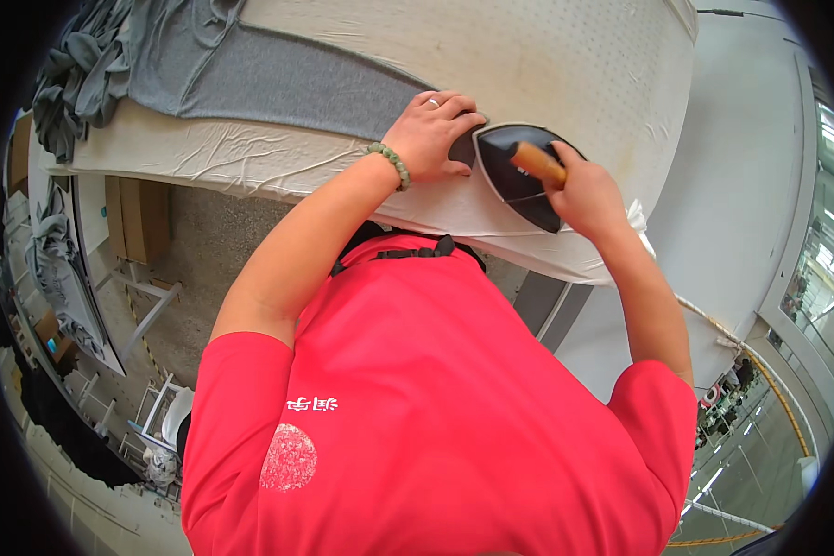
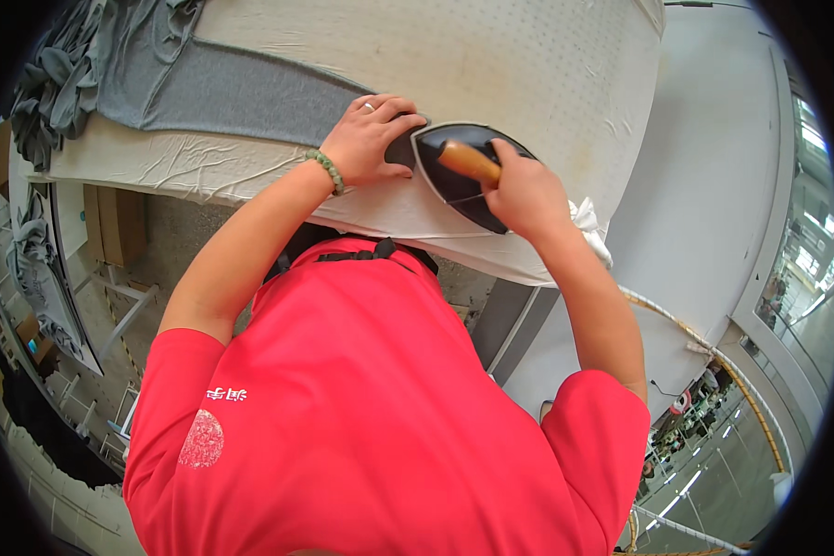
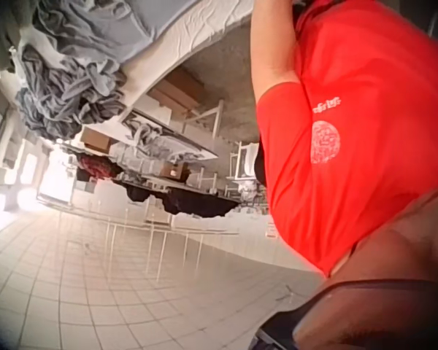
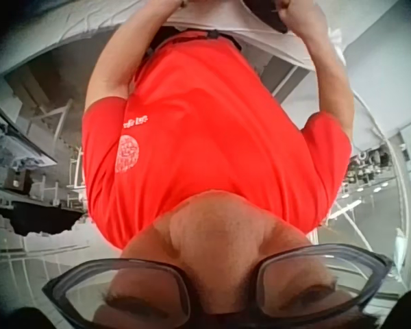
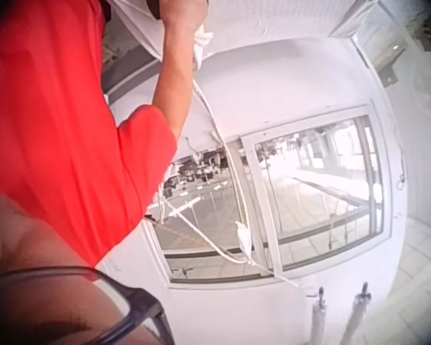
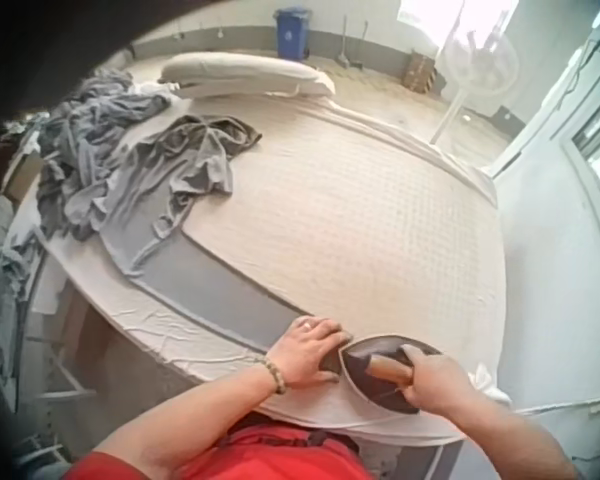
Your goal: Ironing and folding grey hoodies on an industrial pressing table.
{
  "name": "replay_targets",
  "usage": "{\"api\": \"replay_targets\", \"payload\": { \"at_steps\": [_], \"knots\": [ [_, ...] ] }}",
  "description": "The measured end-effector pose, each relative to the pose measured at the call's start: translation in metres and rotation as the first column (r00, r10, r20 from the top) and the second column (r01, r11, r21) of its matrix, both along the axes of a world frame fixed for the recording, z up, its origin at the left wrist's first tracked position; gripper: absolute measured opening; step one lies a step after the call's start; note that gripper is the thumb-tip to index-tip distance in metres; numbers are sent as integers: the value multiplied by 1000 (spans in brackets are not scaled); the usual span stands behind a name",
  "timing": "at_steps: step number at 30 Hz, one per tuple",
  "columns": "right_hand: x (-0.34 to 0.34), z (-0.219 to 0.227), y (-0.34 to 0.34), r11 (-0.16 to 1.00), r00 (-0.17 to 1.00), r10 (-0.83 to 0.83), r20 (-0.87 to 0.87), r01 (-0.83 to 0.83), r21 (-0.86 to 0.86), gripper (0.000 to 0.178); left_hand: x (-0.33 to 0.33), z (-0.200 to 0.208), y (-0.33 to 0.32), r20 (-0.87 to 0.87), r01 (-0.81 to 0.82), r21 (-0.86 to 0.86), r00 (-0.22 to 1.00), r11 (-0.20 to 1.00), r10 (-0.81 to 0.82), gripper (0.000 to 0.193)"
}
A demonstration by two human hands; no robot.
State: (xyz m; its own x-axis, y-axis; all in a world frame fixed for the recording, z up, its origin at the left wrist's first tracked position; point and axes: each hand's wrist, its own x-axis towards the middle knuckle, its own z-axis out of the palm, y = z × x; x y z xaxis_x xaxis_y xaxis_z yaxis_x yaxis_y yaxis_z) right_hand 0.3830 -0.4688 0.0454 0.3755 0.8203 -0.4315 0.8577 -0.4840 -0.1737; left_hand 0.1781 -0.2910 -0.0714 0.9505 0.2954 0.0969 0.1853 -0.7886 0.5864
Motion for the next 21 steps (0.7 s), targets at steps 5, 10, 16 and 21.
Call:
{"api": "replay_targets", "payload": {
  "at_steps": [5, 10, 16, 21],
  "knots": [
    [-13, 1, 15, 991, 997, 77, -12, -77, -111, 57, 1, -1, 1, 14, 4, -17, 1000, 1000, -4, 81],
    [-22, -10, 24, 985, 990, 139, -40, -142, -102, 54, -3, 4, 7, 79, 49, -60, 996, 997, -44, 76],
    [-35, -14, 54, 988, 991, 129, -34, -131, -87, 39, -13, -3, 9, 149, -18, -223, 987, 975, 53, 56],
    [-19, -19, 65, 998, 1000, 26, -14, -25, 62, 34, -41, -15, 28, 257, -163, 146, 959, 976, 122, 43]
  ]
}}
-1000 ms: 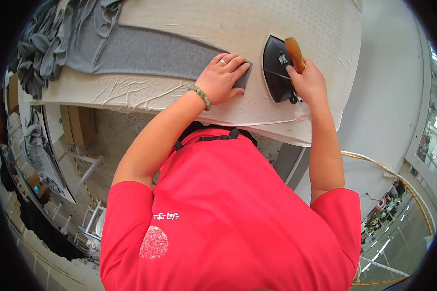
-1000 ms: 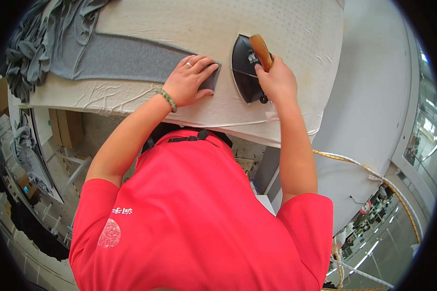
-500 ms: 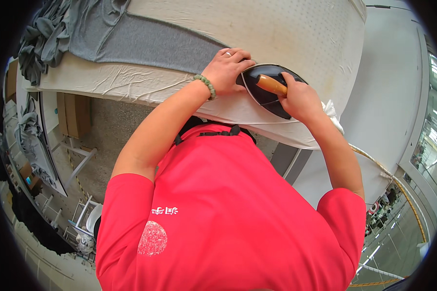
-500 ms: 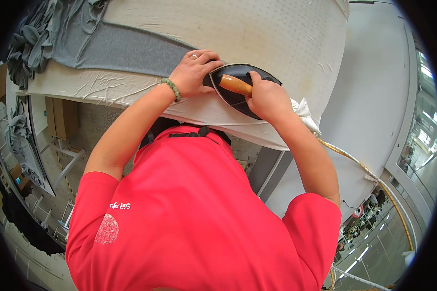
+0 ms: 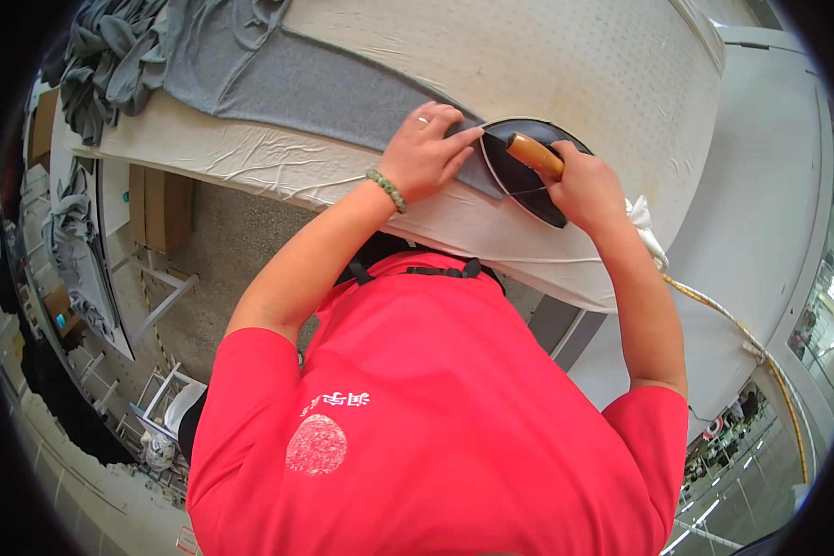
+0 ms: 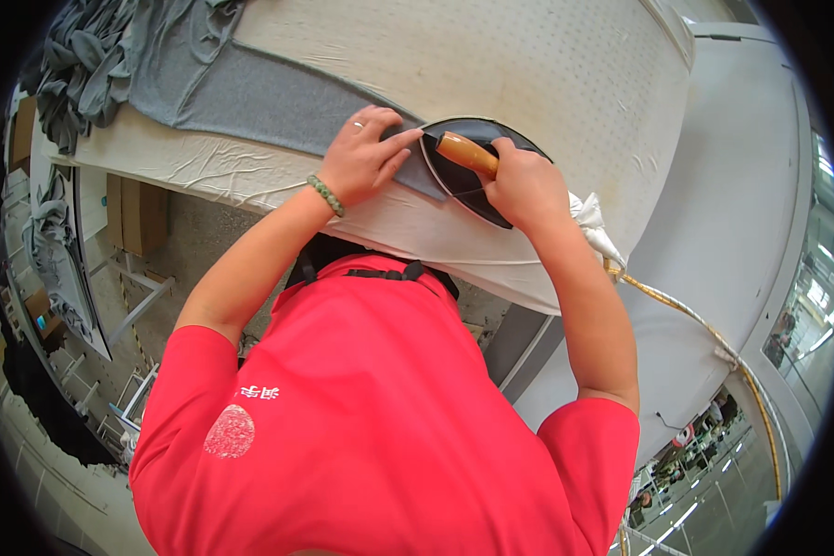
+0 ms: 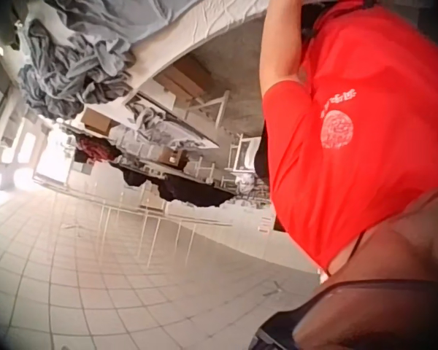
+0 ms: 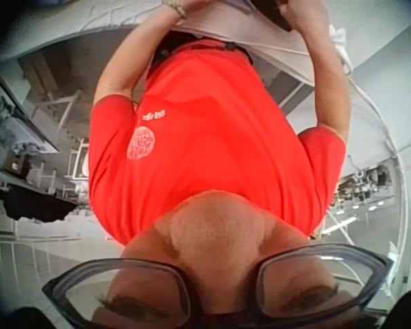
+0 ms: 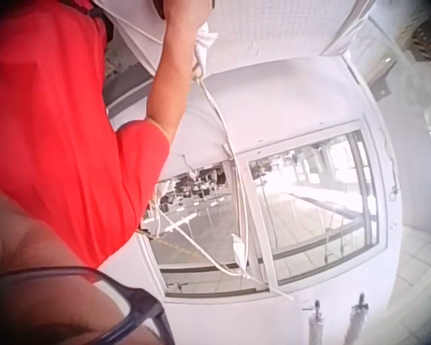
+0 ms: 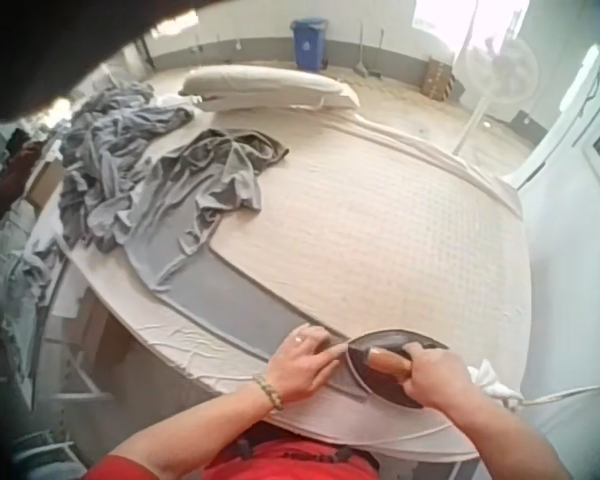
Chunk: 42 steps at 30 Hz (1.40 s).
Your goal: Ironing and folding grey hoodies on an industrial pressing table.
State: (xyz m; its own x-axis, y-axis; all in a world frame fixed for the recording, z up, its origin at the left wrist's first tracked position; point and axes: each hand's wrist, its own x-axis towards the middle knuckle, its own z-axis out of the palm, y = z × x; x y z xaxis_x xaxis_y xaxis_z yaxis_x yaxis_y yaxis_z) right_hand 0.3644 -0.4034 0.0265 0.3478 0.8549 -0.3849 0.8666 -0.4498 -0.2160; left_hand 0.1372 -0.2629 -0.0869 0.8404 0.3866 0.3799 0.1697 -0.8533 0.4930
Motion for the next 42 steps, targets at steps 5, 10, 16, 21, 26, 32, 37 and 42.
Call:
{"api": "replay_targets", "payload": {
  "at_steps": [5, 10, 16, 21, 26, 32, 37, 42],
  "knots": [
    [-17, -1, 44, 999, 998, 31, -51, -32, -19, 33, -41, 4, 53, -46, -266, 167, 960, 949, 278, 38],
    [-49, -3, 111, 996, 994, 77, -81, -80, -35, 34, -77, 9, 112, -104, -385, 321, 894, 865, 437, 38],
    [-95, 5, 189, 993, 993, 86, -80, -92, -77, 35, -120, 12, 178, -174, -383, 363, 868, 850, 465, 42],
    [-134, 1, 255, 990, 990, 120, -79, -125, -66, 36, -158, 12, 226, -174, -398, 270, 875, 877, 451, 43],
    [-172, 3, 315, 986, 989, 134, -65, -140, -92, 38, -209, 20, 233, -100, -269, 65, 956, 961, 274, 44],
    [-187, -5, 351, 984, 987, 161, -20, -162, -69, 41, -297, 38, 248, -276, -630, -680, 693, 374, 666, 25],
    [-198, -11, 344, 984, 983, 180, -31, -180, 7, 46, -309, 28, 266, -475, -582, -813, 651, -11, 592, 29],
    [-265, -2, 342, 937, 941, 278, -194, -310, -160, 44, -319, 12, 248, -382, -490, -871, 662, -13, 645, 40]
  ]
}}
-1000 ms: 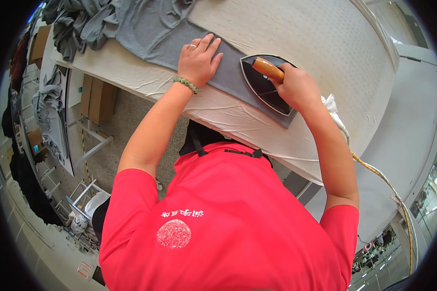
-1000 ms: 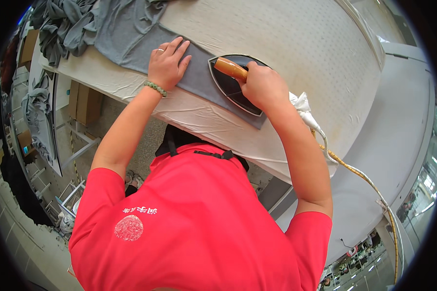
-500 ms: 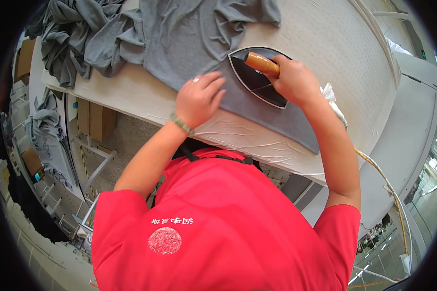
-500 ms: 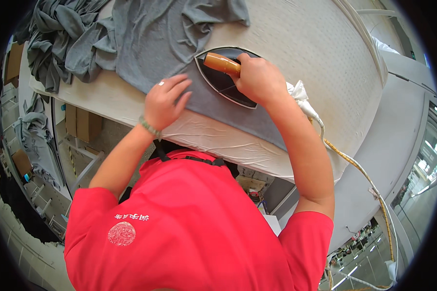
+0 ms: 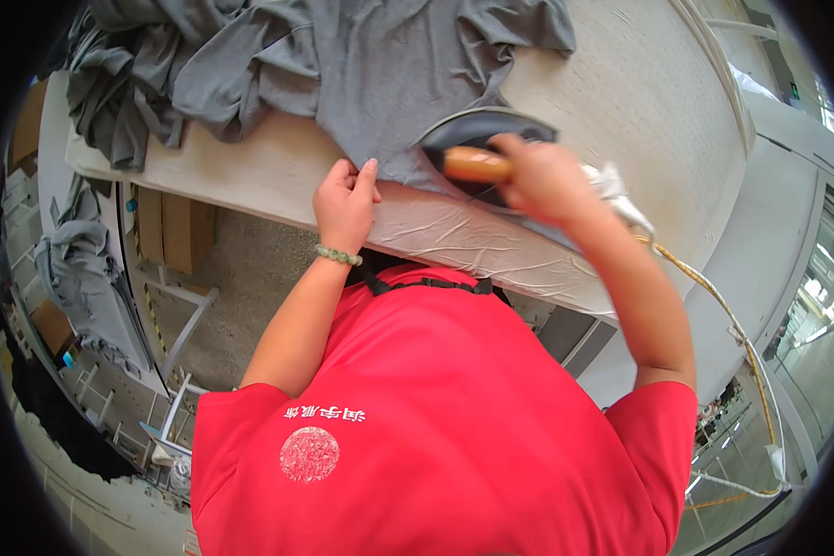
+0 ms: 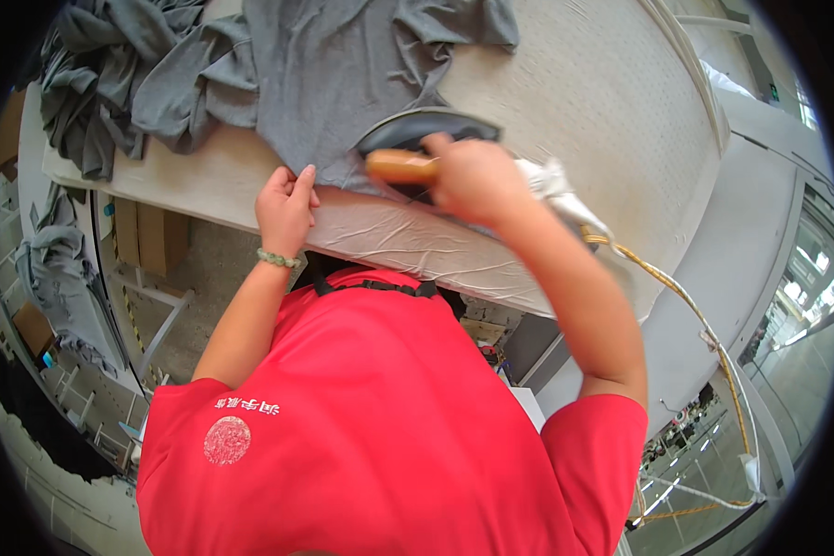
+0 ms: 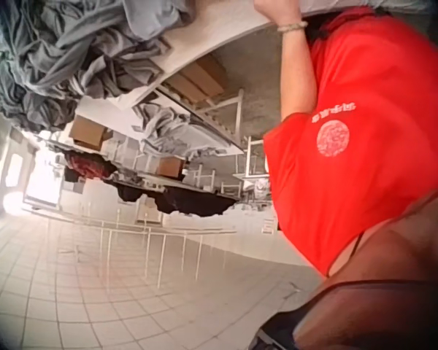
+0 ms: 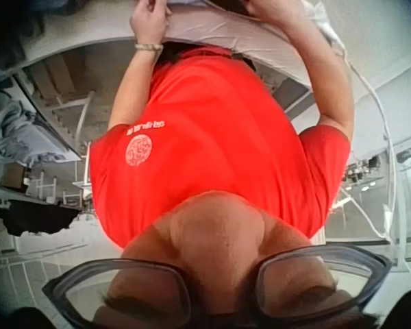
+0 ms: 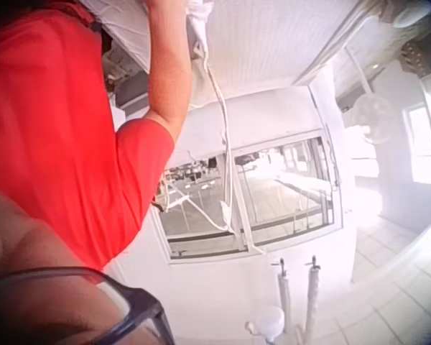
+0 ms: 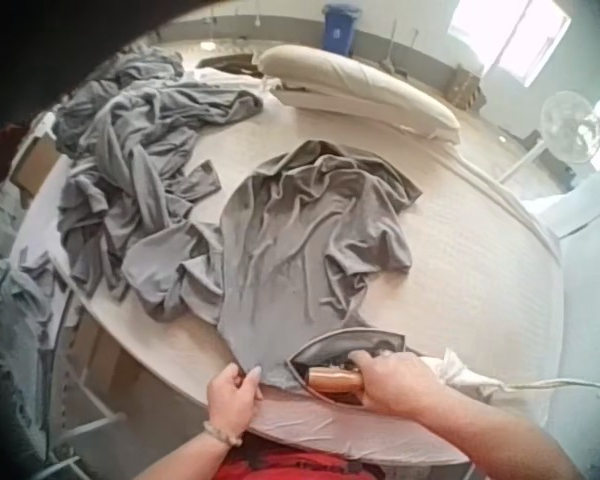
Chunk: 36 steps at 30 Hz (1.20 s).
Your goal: Ironing and folding grey hoodies on an industrial pressing table.
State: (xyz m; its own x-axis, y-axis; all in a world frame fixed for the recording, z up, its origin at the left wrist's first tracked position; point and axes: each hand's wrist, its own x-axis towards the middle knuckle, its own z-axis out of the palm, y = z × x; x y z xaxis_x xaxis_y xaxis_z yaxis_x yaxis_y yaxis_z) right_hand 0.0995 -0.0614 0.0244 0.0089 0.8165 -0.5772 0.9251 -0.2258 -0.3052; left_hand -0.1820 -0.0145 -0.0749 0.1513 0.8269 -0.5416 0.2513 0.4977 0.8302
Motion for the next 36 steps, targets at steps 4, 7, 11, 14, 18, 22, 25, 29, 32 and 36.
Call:
{"api": "replay_targets", "payload": {
  "at_steps": [4, 7, 11, 14, 18, 22, 25, 29, 32, 36],
  "knots": [
    [-49, 8, 2, 998, 998, 42, -39, -44, -55, 43, -10, -12, 1, -73, 31, 108, 997, 994, -23, 37],
    [-33, -2, -8, 975, 972, -221, 81, 217, 54, 42, -14, -13, 3, -55, 53, 112, 997, 992, -47, 37],
    [58, -6, -73, 794, 813, -582, 37, 557, 244, 38, -15, 1, 3, -4, 36, 67, 999, 997, -36, 29],
    [137, -12, -176, 668, 642, -743, 188, 700, 250, 39, 1, 7, 29, 127, -115, -30, 985, 993, 117, 24],
    [229, -16, -286, 551, 460, -831, 312, 758, 350, 40, -14, -1, 109, 530, -225, -347, 754, 910, 388, 45],
    [321, -37, -361, 471, 407, -880, 244, 817, 334, 42, 44, 25, 172, 442, -326, -434, 735, 840, 514, 42],
    [366, -41, -385, 448, 385, -893, 234, 814, 370, 42, 140, 79, 146, 336, -407, -84, 847, 909, 411, 48],
    [347, -11, -342, 572, 281, -809, 516, 579, 581, 42, 180, 162, 30, 457, -159, 293, 889, 943, 8, 54],
    [334, -12, -319, 391, 584, -789, 188, 242, 888, 57, 145, 214, -52, 773, -24, -4, 634, 1000, 18, 67],
    [282, -8, -268, 313, -140, -371, -918, 912, -265, 77, 64, 210, -97, 827, -98, 63, 562, 993, 3, 71]
  ]
}}
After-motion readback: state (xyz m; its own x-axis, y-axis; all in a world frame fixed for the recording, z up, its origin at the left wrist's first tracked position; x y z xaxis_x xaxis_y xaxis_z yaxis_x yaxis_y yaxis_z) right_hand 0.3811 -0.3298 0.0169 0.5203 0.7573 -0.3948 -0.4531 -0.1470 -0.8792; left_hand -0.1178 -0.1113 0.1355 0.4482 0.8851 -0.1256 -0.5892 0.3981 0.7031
